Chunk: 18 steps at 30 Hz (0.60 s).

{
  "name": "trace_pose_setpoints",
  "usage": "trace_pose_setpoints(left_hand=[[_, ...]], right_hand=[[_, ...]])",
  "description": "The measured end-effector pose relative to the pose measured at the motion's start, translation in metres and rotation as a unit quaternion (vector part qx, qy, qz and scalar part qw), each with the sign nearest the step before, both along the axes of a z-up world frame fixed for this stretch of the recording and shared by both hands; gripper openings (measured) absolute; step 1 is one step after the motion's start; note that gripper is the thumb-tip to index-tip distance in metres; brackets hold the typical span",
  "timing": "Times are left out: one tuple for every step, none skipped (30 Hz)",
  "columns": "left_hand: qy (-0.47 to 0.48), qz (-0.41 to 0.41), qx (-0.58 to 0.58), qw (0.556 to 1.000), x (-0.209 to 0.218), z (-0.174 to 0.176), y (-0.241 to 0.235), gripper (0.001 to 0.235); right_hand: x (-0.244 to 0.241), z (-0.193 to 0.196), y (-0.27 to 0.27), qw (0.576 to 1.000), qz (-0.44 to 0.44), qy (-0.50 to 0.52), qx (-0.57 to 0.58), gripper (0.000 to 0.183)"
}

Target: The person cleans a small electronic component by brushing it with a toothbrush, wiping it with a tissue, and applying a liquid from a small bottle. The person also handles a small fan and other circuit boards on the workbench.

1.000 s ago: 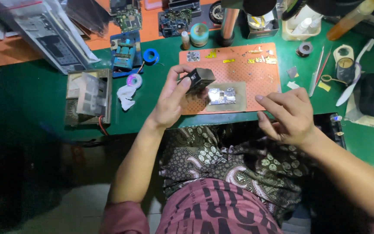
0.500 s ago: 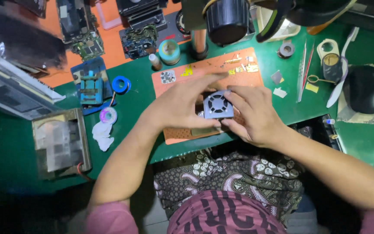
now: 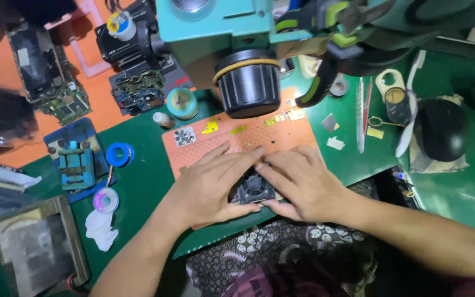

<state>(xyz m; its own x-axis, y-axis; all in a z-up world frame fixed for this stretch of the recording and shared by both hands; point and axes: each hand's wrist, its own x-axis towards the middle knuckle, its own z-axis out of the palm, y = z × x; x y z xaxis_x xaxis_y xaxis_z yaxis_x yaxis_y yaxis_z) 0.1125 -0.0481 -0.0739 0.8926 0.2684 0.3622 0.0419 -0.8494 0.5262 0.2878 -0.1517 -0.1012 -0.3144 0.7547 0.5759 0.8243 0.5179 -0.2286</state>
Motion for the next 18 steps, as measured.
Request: trace_pose_setpoints(left_hand=[[-0.002,-0.002,0.003,1.000,0.001,0.001,0.000,0.072],[-0.003,-0.005,0.006,1.000,0.002,0.002,0.001,0.072],[-0.010,-0.017,0.010,1.000,0.002,0.003,0.001,0.072],[0.005,-0.015,0.027,1.000,0.001,0.004,0.001,0.071],[0.021,-0.011,0.045,0.999,0.000,0.005,0.000,0.070],[0.015,-0.022,0.049,0.998,0.003,0.006,0.000,0.070],[0.015,-0.027,0.040,0.999,0.003,0.006,-0.001,0.071],[0.015,-0.032,0.031,0.999,0.003,0.006,-0.001,0.073],[0.013,-0.038,0.036,0.999,0.003,0.005,-0.001,0.073],[0.013,-0.029,0.038,0.999,0.004,0.005,-0.001,0.072],[0.013,-0.020,0.039,0.999,0.004,0.004,-0.002,0.072],[0.010,-0.025,0.044,0.999,0.004,0.004,-0.002,0.072],[0.022,-0.021,0.043,0.999,0.004,0.004,-0.003,0.073],[0.034,-0.018,0.043,0.998,0.004,0.004,-0.002,0.075],[0.035,-0.023,0.045,0.998,0.005,0.005,-0.002,0.075],[0.031,-0.029,0.036,0.998,0.006,0.006,-0.001,0.076],[0.028,-0.034,0.025,0.999,0.007,0.007,-0.002,0.077],[0.029,-0.038,0.024,0.999,0.006,0.006,-0.002,0.077]], right_hand=[[0.001,-0.001,0.000,1.000,0.002,0.000,0.007,0.045],[0.001,-0.002,-0.001,1.000,0.005,0.000,0.014,0.044],[0.003,0.003,-0.001,1.000,-0.007,-0.007,0.018,0.044],[0.005,0.008,-0.002,1.000,0.013,-0.020,-0.015,0.044],[0.008,0.012,-0.002,0.998,0.033,-0.031,-0.048,0.043],[0.009,0.013,-0.004,0.998,0.021,-0.036,-0.045,0.043],[0.009,0.014,-0.005,0.998,0.022,-0.044,-0.047,0.044],[0.009,0.014,-0.005,0.997,0.023,-0.053,-0.048,0.045],[0.009,0.015,-0.006,0.997,0.017,-0.056,-0.044,0.045],[0.010,0.015,-0.006,0.997,0.020,-0.056,-0.041,0.044],[0.010,0.016,-0.007,0.997,0.023,-0.056,-0.038,0.044],[0.010,0.016,-0.008,0.998,0.018,-0.059,-0.035,0.044],[0.010,0.017,-0.008,0.997,0.022,-0.055,-0.040,0.046],[0.010,0.017,-0.008,0.997,0.026,-0.052,-0.045,0.047],[0.011,0.017,-0.008,0.997,0.021,-0.052,-0.044,0.047],[0.012,0.017,-0.008,0.998,0.023,-0.054,-0.035,0.050],[0.011,0.017,-0.009,0.998,0.027,-0.055,-0.028,0.052],[0.011,0.017,-0.010,0.998,0.024,-0.054,-0.030,0.052]])
